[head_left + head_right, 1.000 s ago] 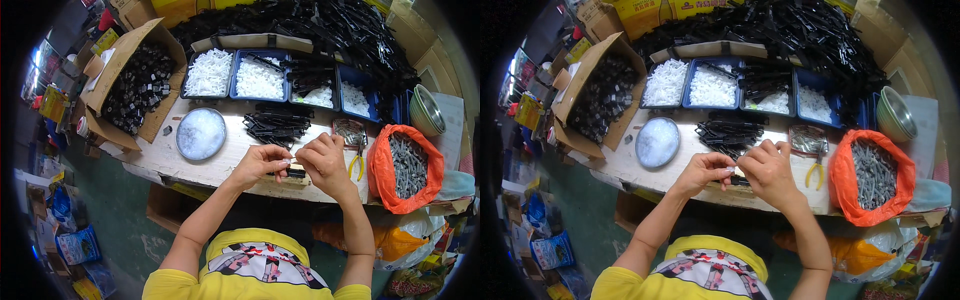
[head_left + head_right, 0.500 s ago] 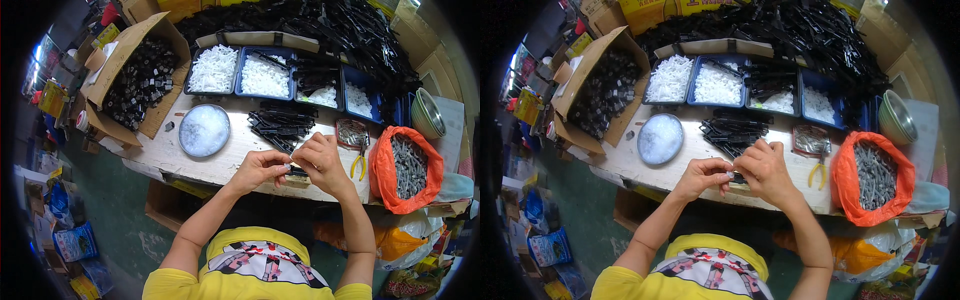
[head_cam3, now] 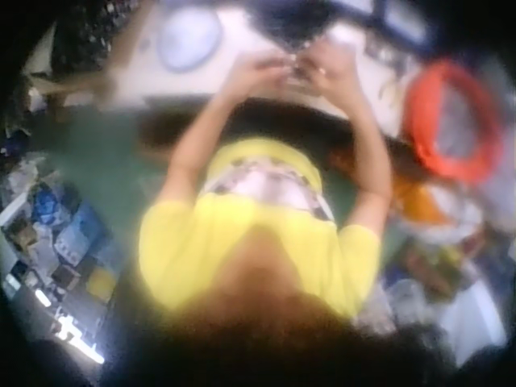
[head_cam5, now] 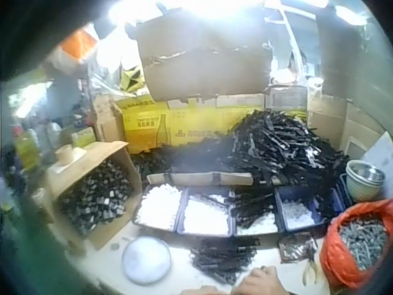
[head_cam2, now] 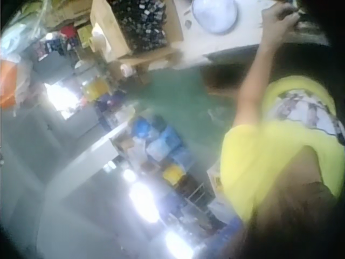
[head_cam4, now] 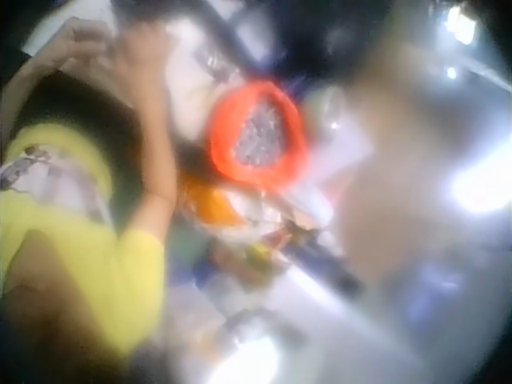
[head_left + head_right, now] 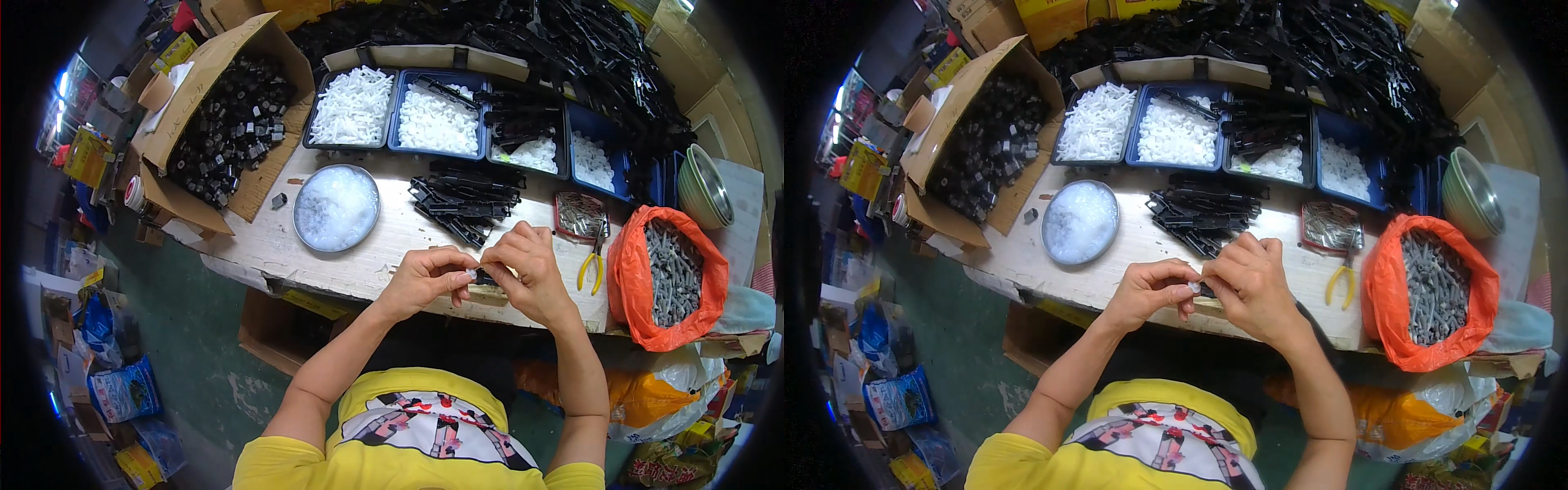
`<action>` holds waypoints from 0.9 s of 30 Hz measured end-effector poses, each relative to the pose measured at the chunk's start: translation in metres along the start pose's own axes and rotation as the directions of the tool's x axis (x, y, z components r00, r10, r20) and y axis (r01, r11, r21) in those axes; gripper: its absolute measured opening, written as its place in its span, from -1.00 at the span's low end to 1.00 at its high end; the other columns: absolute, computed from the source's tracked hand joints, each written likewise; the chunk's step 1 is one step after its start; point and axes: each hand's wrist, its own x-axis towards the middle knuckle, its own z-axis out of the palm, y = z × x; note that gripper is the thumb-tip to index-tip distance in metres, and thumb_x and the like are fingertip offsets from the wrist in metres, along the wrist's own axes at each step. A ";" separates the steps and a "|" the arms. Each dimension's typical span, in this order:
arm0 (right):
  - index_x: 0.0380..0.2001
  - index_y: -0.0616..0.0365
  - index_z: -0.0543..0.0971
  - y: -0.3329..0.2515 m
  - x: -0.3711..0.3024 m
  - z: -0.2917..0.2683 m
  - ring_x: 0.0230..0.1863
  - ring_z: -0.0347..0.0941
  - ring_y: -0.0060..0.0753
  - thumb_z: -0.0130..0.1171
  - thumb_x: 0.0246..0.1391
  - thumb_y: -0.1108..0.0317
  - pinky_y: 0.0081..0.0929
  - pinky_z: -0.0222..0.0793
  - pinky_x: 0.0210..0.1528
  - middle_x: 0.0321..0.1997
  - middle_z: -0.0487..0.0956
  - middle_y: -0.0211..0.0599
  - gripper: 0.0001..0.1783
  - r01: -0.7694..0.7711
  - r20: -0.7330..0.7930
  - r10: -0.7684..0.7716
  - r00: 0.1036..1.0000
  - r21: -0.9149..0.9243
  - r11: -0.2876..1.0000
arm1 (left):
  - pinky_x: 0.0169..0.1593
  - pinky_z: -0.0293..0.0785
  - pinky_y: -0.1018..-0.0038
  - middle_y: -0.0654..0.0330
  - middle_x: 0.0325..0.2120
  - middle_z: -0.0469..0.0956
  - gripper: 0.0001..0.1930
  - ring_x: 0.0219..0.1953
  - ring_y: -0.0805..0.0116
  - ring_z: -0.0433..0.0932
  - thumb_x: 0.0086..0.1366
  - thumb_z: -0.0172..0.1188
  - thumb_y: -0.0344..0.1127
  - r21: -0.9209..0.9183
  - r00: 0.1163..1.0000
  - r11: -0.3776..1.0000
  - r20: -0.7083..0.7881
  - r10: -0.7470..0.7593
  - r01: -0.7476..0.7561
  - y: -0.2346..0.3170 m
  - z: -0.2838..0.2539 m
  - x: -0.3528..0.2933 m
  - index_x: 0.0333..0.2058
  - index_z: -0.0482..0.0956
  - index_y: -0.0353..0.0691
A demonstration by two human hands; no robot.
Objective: The person assembles small lock components at a cluttered workbench. They pick black metal bodies and white plastic inserts, insert pins, and use a hammer and pliers to secure parts. Assembled units are placed into a cardboard box.
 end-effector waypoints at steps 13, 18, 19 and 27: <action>-0.46 0.10 0.54 -0.006 -0.010 0.022 -0.36 0.33 -0.40 0.21 -0.26 0.50 -0.37 0.03 -0.23 -0.47 0.49 -0.46 -0.82 -0.012 -0.199 -0.024 0.980 -0.178 0.984 | -0.58 0.48 0.64 0.20 -0.54 0.51 -0.85 -0.55 0.53 0.51 0.16 0.16 -0.44 -0.112 0.983 0.993 -0.181 0.023 -0.044 -0.006 0.004 0.002 -0.29 0.51 -0.39; -0.45 0.09 0.53 -0.006 -0.017 0.035 -0.39 0.34 -0.41 0.24 -0.26 0.47 -0.39 0.03 -0.23 -0.49 0.49 -0.46 -0.81 -0.025 -0.265 -0.011 0.964 -0.134 0.991 | -0.55 0.43 0.67 0.22 -0.54 0.51 -0.85 -0.56 0.54 0.48 0.16 0.16 -0.43 -0.030 0.972 0.998 -0.232 0.048 -0.057 -0.008 0.008 0.003 -0.30 0.52 -0.36; -0.46 0.08 0.53 -0.005 -0.018 0.037 -0.38 0.33 -0.42 0.24 -0.26 0.47 -0.38 0.03 -0.23 -0.49 0.48 -0.46 -0.82 -0.028 -0.264 -0.010 0.964 -0.140 0.990 | -0.52 0.42 0.64 0.22 -0.53 0.51 -0.85 -0.54 0.52 0.47 0.14 0.18 -0.43 0.041 0.972 0.998 -0.230 0.055 -0.047 -0.007 0.007 0.003 -0.30 0.53 -0.33; -0.47 0.01 0.53 0.017 -0.033 0.048 -0.32 0.28 -0.40 0.19 -0.22 0.42 -0.29 0.01 -0.22 -0.49 0.40 -0.49 -0.87 0.004 -0.010 -0.007 1.000 -0.267 0.964 | -0.09 0.14 0.37 0.28 -0.28 0.45 -0.69 -0.14 0.29 0.29 -0.12 0.32 -0.35 0.922 0.911 0.335 0.044 0.411 -0.196 -0.010 -0.012 -0.005 -0.30 0.58 -0.16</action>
